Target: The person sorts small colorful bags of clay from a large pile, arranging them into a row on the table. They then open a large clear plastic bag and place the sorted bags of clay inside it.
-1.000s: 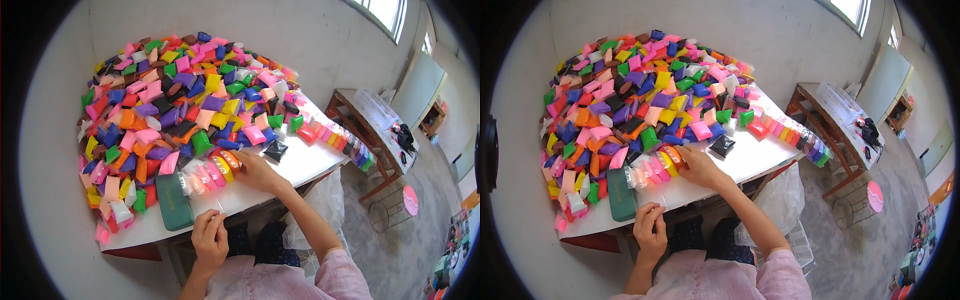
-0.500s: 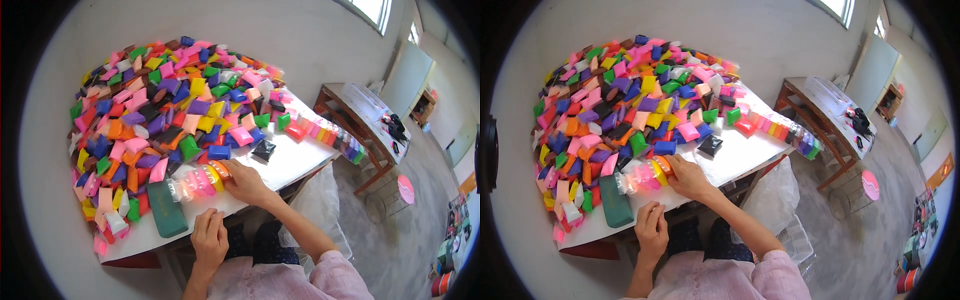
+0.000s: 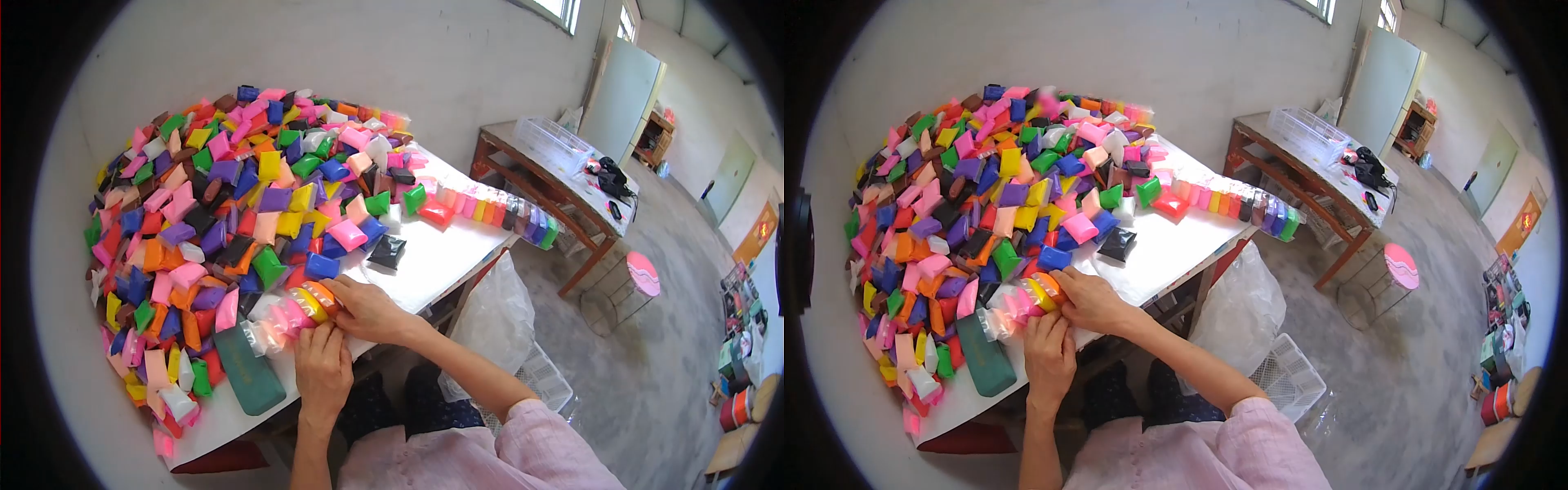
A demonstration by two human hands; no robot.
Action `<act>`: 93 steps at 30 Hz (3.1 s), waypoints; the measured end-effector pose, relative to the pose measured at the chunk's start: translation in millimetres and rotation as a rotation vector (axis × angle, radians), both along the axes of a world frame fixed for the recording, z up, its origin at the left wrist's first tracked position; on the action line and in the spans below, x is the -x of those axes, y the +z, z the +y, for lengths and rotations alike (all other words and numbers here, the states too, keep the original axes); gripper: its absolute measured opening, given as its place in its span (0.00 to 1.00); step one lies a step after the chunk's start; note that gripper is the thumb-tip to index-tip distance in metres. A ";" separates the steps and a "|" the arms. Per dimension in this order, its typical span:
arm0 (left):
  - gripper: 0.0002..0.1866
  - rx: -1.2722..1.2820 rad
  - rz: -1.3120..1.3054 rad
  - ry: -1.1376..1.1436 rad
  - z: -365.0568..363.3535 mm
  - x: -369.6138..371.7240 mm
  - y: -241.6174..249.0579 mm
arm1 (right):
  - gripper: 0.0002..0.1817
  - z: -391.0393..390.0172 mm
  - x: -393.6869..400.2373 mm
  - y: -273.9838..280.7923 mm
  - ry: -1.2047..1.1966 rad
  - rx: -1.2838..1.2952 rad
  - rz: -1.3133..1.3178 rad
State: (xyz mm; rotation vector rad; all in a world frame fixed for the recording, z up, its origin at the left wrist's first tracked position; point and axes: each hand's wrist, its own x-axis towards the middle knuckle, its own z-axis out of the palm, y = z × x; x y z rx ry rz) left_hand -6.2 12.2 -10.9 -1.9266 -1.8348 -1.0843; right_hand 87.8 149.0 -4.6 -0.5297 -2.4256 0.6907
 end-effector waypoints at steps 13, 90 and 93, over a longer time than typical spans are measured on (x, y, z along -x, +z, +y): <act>0.13 -0.004 -0.023 0.023 -0.8 -1.1 -3.1 | 0.31 -4.2 -0.2 -6.9 -0.032 -0.010 0.018; 0.15 -0.034 -0.010 0.047 -4.2 0.1 -9.4 | 0.10 84.5 66.9 25.8 0.202 -0.414 -0.247; 0.15 -0.034 -0.012 0.046 -4.3 -0.2 -9.3 | 0.09 78.1 65.8 23.8 0.197 -0.404 -0.191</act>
